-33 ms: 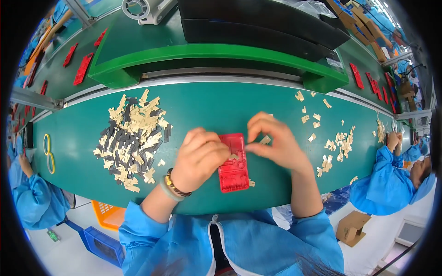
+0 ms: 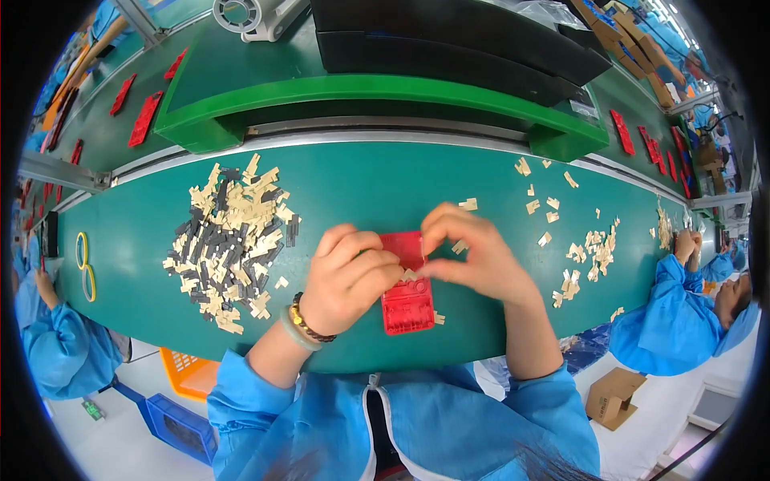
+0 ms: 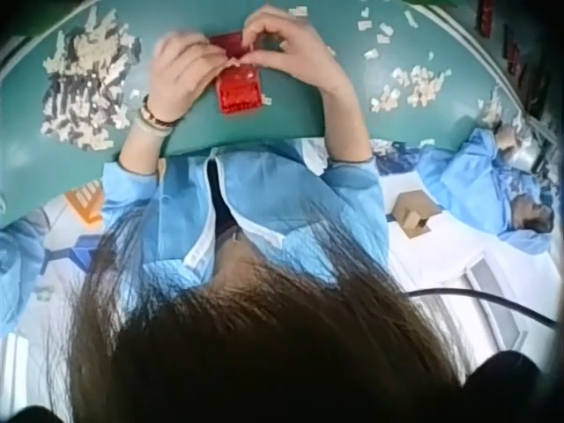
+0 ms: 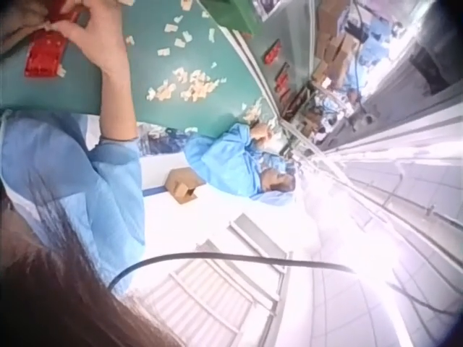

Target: The person assembles small electronic components by hand, inserting them into red plastic housings on a production line.

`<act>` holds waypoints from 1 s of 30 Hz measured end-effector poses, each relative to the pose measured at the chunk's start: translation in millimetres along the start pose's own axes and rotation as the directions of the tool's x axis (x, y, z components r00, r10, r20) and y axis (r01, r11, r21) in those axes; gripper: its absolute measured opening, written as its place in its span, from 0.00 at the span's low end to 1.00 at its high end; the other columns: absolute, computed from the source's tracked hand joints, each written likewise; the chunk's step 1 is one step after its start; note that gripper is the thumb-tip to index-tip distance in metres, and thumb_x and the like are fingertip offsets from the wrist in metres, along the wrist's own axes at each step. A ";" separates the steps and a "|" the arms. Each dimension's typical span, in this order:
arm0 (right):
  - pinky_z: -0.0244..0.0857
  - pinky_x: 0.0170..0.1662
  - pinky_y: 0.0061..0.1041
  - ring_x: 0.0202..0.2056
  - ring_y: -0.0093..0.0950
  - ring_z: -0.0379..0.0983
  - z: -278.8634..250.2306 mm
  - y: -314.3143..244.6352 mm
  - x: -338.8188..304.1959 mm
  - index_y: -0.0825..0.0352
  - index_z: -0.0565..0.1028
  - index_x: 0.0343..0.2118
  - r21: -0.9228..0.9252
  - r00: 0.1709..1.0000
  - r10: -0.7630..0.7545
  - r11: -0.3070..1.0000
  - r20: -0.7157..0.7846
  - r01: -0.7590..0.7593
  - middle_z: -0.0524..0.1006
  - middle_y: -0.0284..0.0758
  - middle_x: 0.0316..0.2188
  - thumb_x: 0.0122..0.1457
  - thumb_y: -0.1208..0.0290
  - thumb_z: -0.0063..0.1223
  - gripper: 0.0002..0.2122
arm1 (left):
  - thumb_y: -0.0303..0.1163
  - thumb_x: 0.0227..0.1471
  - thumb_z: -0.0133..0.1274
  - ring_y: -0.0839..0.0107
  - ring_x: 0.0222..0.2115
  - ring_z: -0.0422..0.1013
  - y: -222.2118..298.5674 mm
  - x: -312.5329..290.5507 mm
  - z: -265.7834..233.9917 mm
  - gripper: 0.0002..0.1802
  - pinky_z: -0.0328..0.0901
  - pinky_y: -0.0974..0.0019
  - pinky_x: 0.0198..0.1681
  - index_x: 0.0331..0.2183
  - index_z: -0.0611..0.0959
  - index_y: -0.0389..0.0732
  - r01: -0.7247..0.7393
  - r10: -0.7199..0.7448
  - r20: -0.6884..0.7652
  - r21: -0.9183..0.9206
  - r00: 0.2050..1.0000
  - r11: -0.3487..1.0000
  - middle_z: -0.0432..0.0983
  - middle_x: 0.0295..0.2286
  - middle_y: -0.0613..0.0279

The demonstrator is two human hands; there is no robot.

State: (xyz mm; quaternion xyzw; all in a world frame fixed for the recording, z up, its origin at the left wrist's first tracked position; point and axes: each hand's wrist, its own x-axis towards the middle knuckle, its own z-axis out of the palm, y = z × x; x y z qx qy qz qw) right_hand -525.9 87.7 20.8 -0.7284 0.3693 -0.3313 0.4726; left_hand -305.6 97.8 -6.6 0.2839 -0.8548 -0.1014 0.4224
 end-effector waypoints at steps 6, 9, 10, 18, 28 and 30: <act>0.65 0.36 0.25 0.34 0.29 0.70 17.8 -3.4 -0.5 0.65 0.71 0.24 -0.218 0.994 -0.069 0.972 0.088 0.087 0.73 0.32 0.29 0.41 0.75 0.66 0.12 | 0.33 0.34 0.55 0.68 0.31 0.70 6.8 -1.1 1.6 0.11 0.63 0.62 0.36 0.27 0.81 0.42 -0.120 0.129 -0.027 0.216 0.991 0.969 0.76 0.28 0.66; 0.65 0.34 0.26 0.32 0.30 0.70 20.4 -5.9 -0.8 0.65 0.70 0.23 -0.241 0.988 -0.152 0.961 -0.040 0.138 0.72 0.31 0.27 0.41 0.74 0.66 0.12 | 0.32 0.34 0.56 0.69 0.30 0.71 7.3 -1.5 1.5 0.11 0.62 0.62 0.36 0.27 0.81 0.42 -0.167 0.180 -0.037 0.232 0.983 0.958 0.76 0.28 0.65; 0.64 0.34 0.27 0.32 0.30 0.69 19.5 -4.9 -0.9 0.65 0.69 0.22 -0.238 0.987 -0.159 0.960 -0.012 0.151 0.72 0.31 0.26 0.40 0.74 0.66 0.12 | 0.32 0.34 0.56 0.69 0.30 0.71 9.0 -1.7 0.8 0.11 0.62 0.63 0.35 0.26 0.81 0.42 -0.186 0.200 -0.034 0.243 0.979 0.952 0.76 0.28 0.65; 0.64 0.36 0.28 0.30 0.32 0.70 5.9 -5.7 -9.0 0.64 0.69 0.22 -0.342 0.982 -0.180 0.920 0.060 0.189 0.71 0.31 0.25 0.41 0.73 0.65 0.12 | 0.29 0.35 0.57 0.68 0.31 0.70 9.7 3.3 2.8 0.11 0.61 0.62 0.37 0.29 0.80 0.42 -0.158 0.160 0.012 0.271 0.987 0.950 0.76 0.29 0.65; 0.56 0.51 0.37 0.45 0.35 0.67 30.2 0.3 -0.3 0.61 0.75 0.31 -0.735 0.936 -0.314 0.671 -0.161 0.099 0.73 0.31 0.36 0.41 0.72 0.62 0.11 | 0.14 0.37 0.51 0.58 0.37 0.68 5.5 9.2 9.9 0.24 0.60 0.58 0.43 0.42 0.71 0.37 0.192 -0.199 0.154 0.061 0.968 0.979 0.74 0.32 0.59; 0.55 0.51 0.38 0.45 0.36 0.67 32.1 2.1 2.1 0.62 0.75 0.31 -0.756 0.907 -0.402 0.632 -0.128 0.173 0.73 0.30 0.37 0.40 0.71 0.62 0.12 | 0.16 0.36 0.51 0.57 0.36 0.68 6.9 5.9 11.0 0.26 0.59 0.55 0.44 0.44 0.71 0.36 0.302 -0.298 0.083 -0.037 0.951 0.953 0.74 0.34 0.54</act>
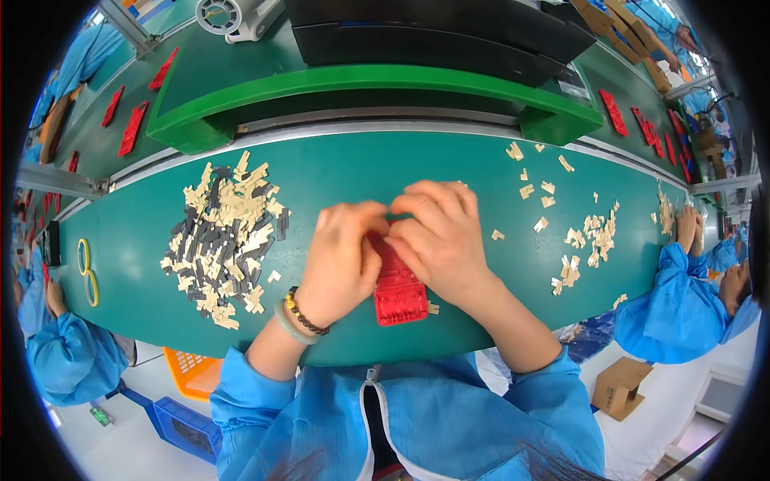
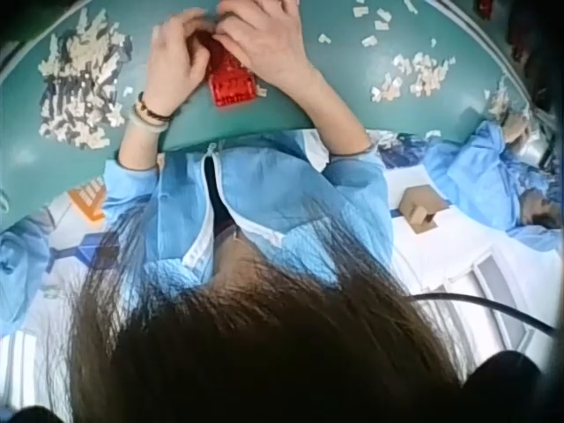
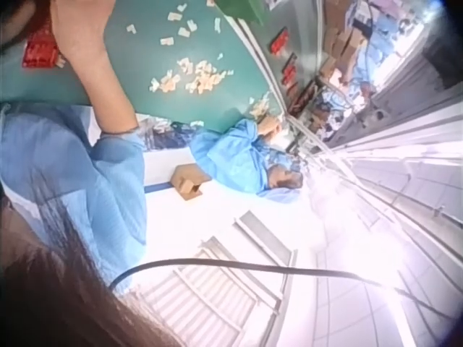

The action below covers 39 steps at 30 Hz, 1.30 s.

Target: The person assembles small electronic components by hand, inserting them into red plastic housings on a production line.

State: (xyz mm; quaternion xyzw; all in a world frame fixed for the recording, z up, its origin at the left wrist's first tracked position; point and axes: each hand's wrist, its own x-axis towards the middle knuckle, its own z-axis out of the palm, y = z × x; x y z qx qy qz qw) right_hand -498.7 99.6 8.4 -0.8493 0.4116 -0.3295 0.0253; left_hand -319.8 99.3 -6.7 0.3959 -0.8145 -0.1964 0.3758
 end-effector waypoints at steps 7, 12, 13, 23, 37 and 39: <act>0.57 0.23 0.13 0.21 0.14 0.67 6.8 28.5 -8.2 0.68 0.74 0.27 0.597 0.641 0.604 0.314 0.474 -0.738 0.73 0.26 0.19 0.54 0.73 0.58 0.05 | 0.31 0.45 0.55 0.51 0.46 0.67 18.9 -20.3 4.0 0.15 0.65 0.57 0.49 0.34 0.77 0.31 -0.152 0.102 0.175 0.308 0.979 0.939 0.70 0.42 0.44; 0.54 0.18 0.12 0.16 0.12 0.65 12.5 24.7 -6.6 0.69 0.75 0.26 0.549 0.603 0.568 0.291 0.560 -0.784 0.72 0.27 0.14 0.55 0.75 0.57 0.05 | 0.34 0.45 0.57 0.52 0.47 0.66 18.7 -36.1 22.8 0.23 0.67 0.58 0.47 0.40 0.76 0.27 -0.188 0.106 0.203 0.445 0.973 0.876 0.69 0.45 0.42; 0.54 0.18 0.12 0.16 0.12 0.65 15.7 24.0 -8.5 0.69 0.75 0.26 0.547 0.600 0.569 0.289 0.562 -0.786 0.72 0.27 0.14 0.55 0.75 0.57 0.05 | 0.34 0.47 0.54 0.50 0.47 0.66 19.9 -36.3 24.0 0.21 0.66 0.57 0.49 0.39 0.76 0.26 -0.200 0.114 0.208 0.463 0.971 0.863 0.69 0.44 0.40; 0.57 0.20 0.15 0.17 0.12 0.65 24.3 15.3 -6.5 0.71 0.75 0.25 0.369 0.651 0.609 0.536 0.453 -0.759 0.74 0.29 0.13 0.53 0.77 0.57 0.04 | 0.33 0.48 0.54 0.52 0.47 0.66 21.3 -37.5 21.4 0.19 0.68 0.59 0.45 0.38 0.77 0.27 -0.210 0.082 0.268 0.494 0.960 0.844 0.68 0.42 0.44; 0.56 0.19 0.15 0.17 0.11 0.63 22.8 14.7 -8.7 0.71 0.76 0.24 0.352 0.647 0.617 0.543 0.448 -0.762 0.73 0.28 0.13 0.52 0.77 0.58 0.04 | 0.32 0.44 0.48 0.49 0.44 0.66 18.6 -38.2 24.1 0.17 0.65 0.58 0.50 0.33 0.79 0.28 -0.259 0.150 0.248 0.502 0.957 0.825 0.67 0.41 0.43; 0.56 0.19 0.15 0.17 0.10 0.63 23.1 14.4 -8.6 0.71 0.76 0.24 0.340 0.666 0.613 0.574 0.424 -0.745 0.73 0.28 0.13 0.53 0.77 0.58 0.04 | 0.32 0.44 0.48 0.49 0.45 0.66 18.7 -38.1 23.9 0.17 0.65 0.58 0.50 0.33 0.79 0.28 -0.265 0.150 0.258 0.501 0.955 0.824 0.67 0.41 0.42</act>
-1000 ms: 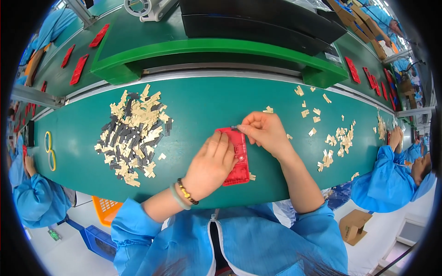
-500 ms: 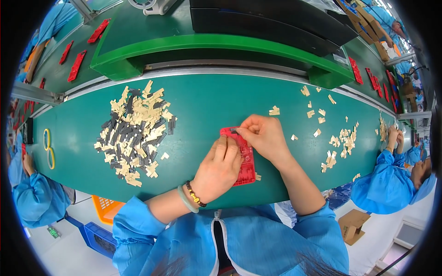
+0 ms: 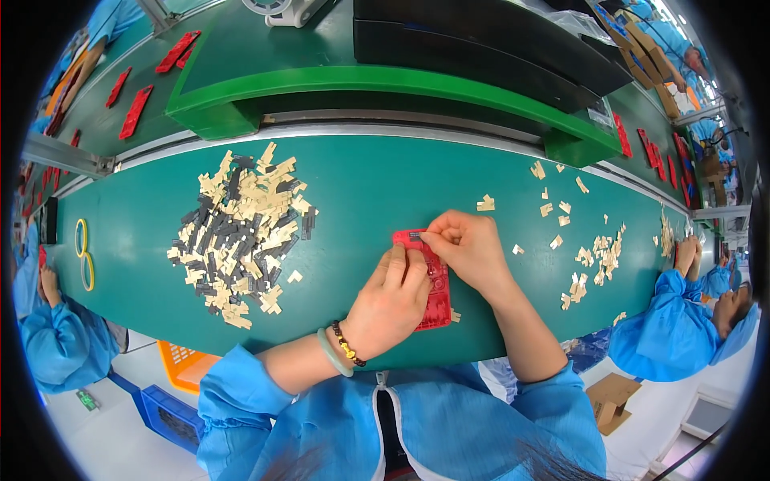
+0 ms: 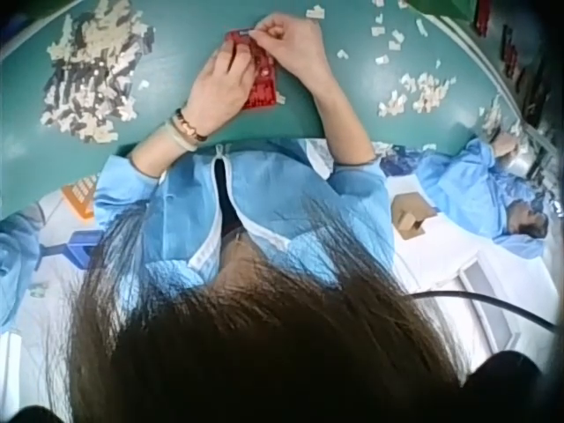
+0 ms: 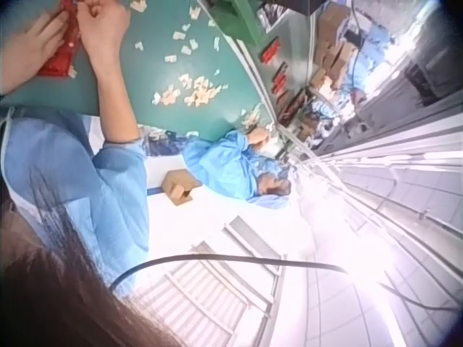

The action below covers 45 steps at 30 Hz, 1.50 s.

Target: The person assembles small electronic components by hand, inserting them into red plastic housings on a production line.

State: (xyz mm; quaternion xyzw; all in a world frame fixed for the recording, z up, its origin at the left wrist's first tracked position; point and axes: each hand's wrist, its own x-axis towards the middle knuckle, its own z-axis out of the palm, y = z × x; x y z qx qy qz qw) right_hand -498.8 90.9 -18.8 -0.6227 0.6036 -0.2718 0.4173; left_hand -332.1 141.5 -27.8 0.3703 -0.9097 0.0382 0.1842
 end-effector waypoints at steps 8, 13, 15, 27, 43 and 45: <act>0.57 0.20 0.16 0.17 0.11 0.64 -2.6 -5.6 4.4 0.71 0.76 0.26 -0.048 0.999 -0.007 0.999 0.049 0.009 0.74 0.29 0.14 0.53 0.76 0.58 0.04 | 0.32 0.43 0.47 0.51 0.46 0.66 -1.3 -1.1 1.5 0.20 0.63 0.58 0.52 0.38 0.77 0.28 0.050 -0.050 0.004 -0.005 0.999 0.999 0.68 0.43 0.41; 0.57 0.20 0.15 0.18 0.11 0.64 -5.3 -4.9 4.1 0.72 0.77 0.26 -0.016 0.998 0.026 1.000 0.063 -0.025 0.74 0.29 0.14 0.53 0.75 0.57 0.05 | 0.29 0.45 0.54 0.53 0.44 0.67 -4.9 3.4 1.8 0.17 0.67 0.58 0.45 0.38 0.76 0.29 0.084 -0.089 -0.031 -0.131 0.996 0.988 0.68 0.44 0.45; 0.59 0.20 0.17 0.17 0.15 0.68 -7.9 -8.8 5.4 0.71 0.77 0.27 -0.099 0.991 -0.042 0.994 0.129 0.055 0.75 0.32 0.15 0.53 0.75 0.57 0.05 | 0.29 0.44 0.56 0.53 0.44 0.67 -7.9 3.8 1.8 0.17 0.66 0.57 0.45 0.37 0.76 0.30 0.108 -0.118 -0.039 -0.200 0.992 0.974 0.69 0.44 0.46; 0.67 0.24 0.26 0.23 0.26 0.73 -19.2 12.3 -33.2 0.60 0.79 0.35 -0.618 0.832 -0.555 0.663 -0.026 0.423 0.74 0.29 0.22 0.54 0.66 0.55 0.08 | 0.28 0.42 0.57 0.53 0.42 0.67 -2.7 15.8 -4.9 0.17 0.66 0.58 0.45 0.36 0.75 0.32 0.115 -0.121 -0.014 -0.214 0.993 0.970 0.70 0.41 0.47; 0.67 0.28 0.24 0.29 0.26 0.72 -2.5 17.1 -82.7 0.63 0.79 0.31 -0.419 0.767 -0.589 0.648 0.253 0.636 0.76 0.31 0.35 0.39 0.69 0.66 0.13 | 0.32 0.40 0.50 0.66 0.38 0.63 -5.5 20.9 4.4 0.12 0.59 0.67 0.42 0.28 0.81 0.36 0.055 -0.058 0.089 0.027 0.994 0.998 0.69 0.36 0.61; 0.68 0.29 0.23 0.29 0.27 0.74 -2.2 17.8 -80.2 0.64 0.80 0.31 -0.409 0.647 -0.713 0.523 0.271 0.748 0.78 0.31 0.34 0.37 0.71 0.67 0.14 | 0.35 0.42 0.53 0.66 0.39 0.63 -17.9 12.9 -2.9 0.14 0.58 0.66 0.43 0.31 0.80 0.35 0.129 -0.108 0.130 -0.164 0.986 0.978 0.69 0.37 0.59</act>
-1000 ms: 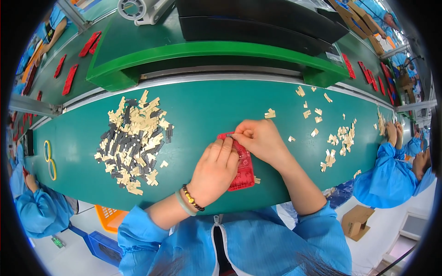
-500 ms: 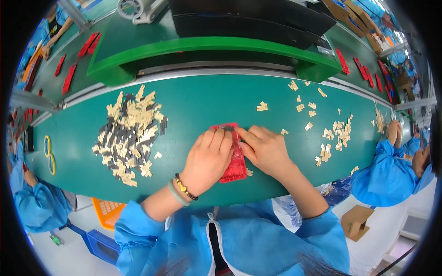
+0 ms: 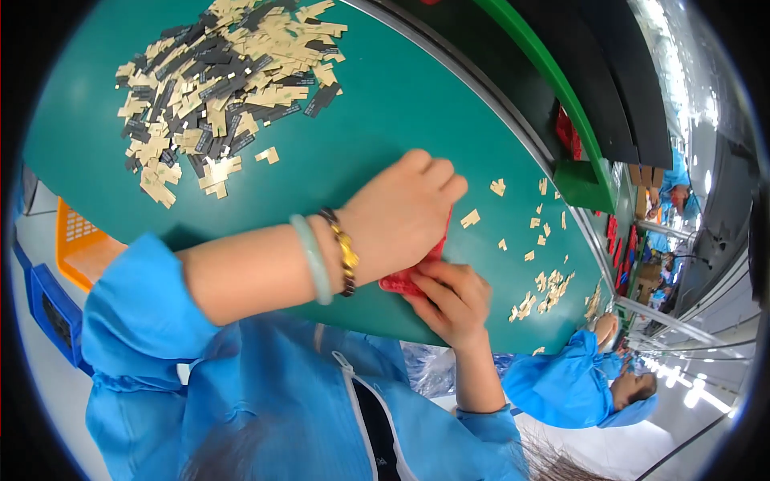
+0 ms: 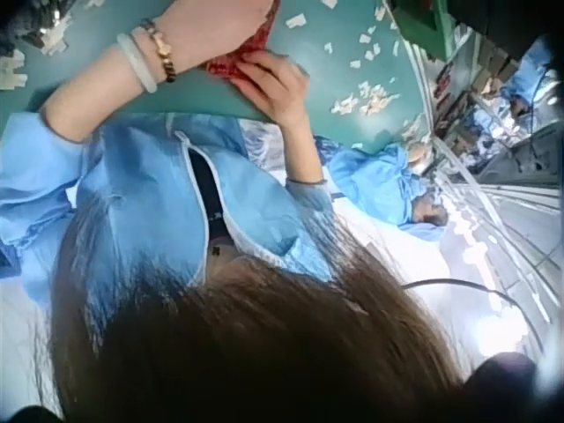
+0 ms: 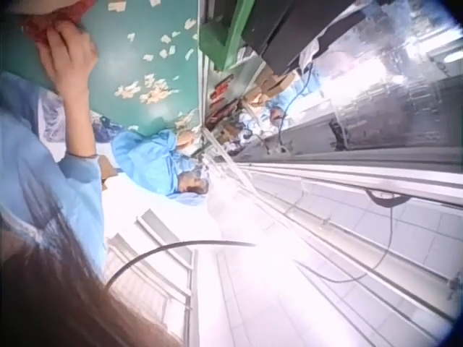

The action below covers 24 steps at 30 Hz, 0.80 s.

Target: The person assembles small electronic components by hand, inserting them into red plastic housings on a production line.

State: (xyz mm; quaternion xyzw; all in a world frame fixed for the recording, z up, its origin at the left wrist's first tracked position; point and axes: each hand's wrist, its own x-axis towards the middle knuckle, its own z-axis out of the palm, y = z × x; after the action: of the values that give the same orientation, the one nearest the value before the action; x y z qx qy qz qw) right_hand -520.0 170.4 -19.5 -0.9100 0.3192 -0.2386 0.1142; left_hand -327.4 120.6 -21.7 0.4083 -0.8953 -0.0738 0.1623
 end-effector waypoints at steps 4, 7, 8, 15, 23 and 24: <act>0.69 0.30 0.23 0.30 0.30 0.76 -27.2 6.1 15.5 0.65 0.79 0.31 -0.138 0.995 -0.047 0.990 -0.083 0.035 0.78 0.33 0.33 0.37 0.74 0.67 0.14 | 0.36 0.37 0.63 0.58 0.52 0.61 -33.9 -39.5 -52.9 0.39 0.58 0.59 0.52 0.53 0.69 0.36 0.275 -0.282 -0.119 -0.071 0.952 0.959 0.66 0.49 0.53; 0.71 0.32 0.27 0.31 0.32 0.76 -26.7 64.8 55.5 0.65 0.77 0.35 -0.409 0.959 -0.161 0.911 -0.234 0.053 0.78 0.37 0.35 0.42 0.76 0.65 0.14 | 0.26 0.39 0.61 0.53 0.51 0.62 -74.3 -80.7 -63.1 0.35 0.59 0.56 0.54 0.52 0.70 0.37 0.377 -0.356 -0.196 0.079 0.914 0.923 0.65 0.49 0.53; 0.71 0.34 0.30 0.33 0.37 0.76 -22.9 82.4 80.4 0.66 0.76 0.39 -0.407 0.960 -0.011 0.907 -0.278 -0.108 0.76 0.40 0.37 0.47 0.75 0.62 0.14 | 0.25 0.39 0.60 0.53 0.51 0.62 -85.2 -95.4 -64.7 0.34 0.59 0.56 0.54 0.51 0.70 0.37 0.415 -0.388 -0.208 0.101 0.898 0.904 0.65 0.49 0.53; 0.64 0.49 0.43 0.44 0.50 0.70 -58.5 284.2 85.4 0.58 0.69 0.53 -0.745 0.772 0.555 0.364 -0.308 -0.559 0.72 0.50 0.45 0.51 0.77 0.46 0.23 | 0.26 0.37 0.61 0.56 0.47 0.64 -106.7 -110.1 -63.6 0.29 0.60 0.58 0.50 0.47 0.76 0.41 0.438 -0.399 -0.328 0.052 0.856 0.897 0.68 0.44 0.56; 0.66 0.45 0.37 0.40 0.41 0.71 -50.2 185.5 89.4 0.65 0.75 0.40 -0.540 0.969 0.174 0.806 -0.177 -0.243 0.75 0.41 0.38 0.50 0.76 0.52 0.13 | 0.25 0.37 0.59 0.60 0.35 0.67 -118.0 -71.9 -68.7 0.16 0.64 0.59 0.39 0.35 0.78 0.38 0.335 -0.287 -0.258 0.164 0.922 0.928 0.69 0.32 0.59; 0.66 0.44 0.36 0.39 0.40 0.72 -44.8 156.0 90.6 0.64 0.76 0.40 -0.458 0.981 0.056 0.878 -0.187 -0.138 0.75 0.40 0.37 0.47 0.77 0.54 0.14 | 0.25 0.37 0.59 0.60 0.35 0.67 -121.1 -71.6 -63.5 0.16 0.64 0.59 0.39 0.35 0.78 0.38 0.327 -0.277 -0.257 0.181 0.926 0.927 0.69 0.32 0.59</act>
State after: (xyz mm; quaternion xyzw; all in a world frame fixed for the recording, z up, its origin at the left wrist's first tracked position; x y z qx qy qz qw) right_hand -563.0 -9.8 -4.5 -0.8699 0.4212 -0.2242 -0.1247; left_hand -175.6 95.2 -10.8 0.5632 -0.7993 0.0487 0.2037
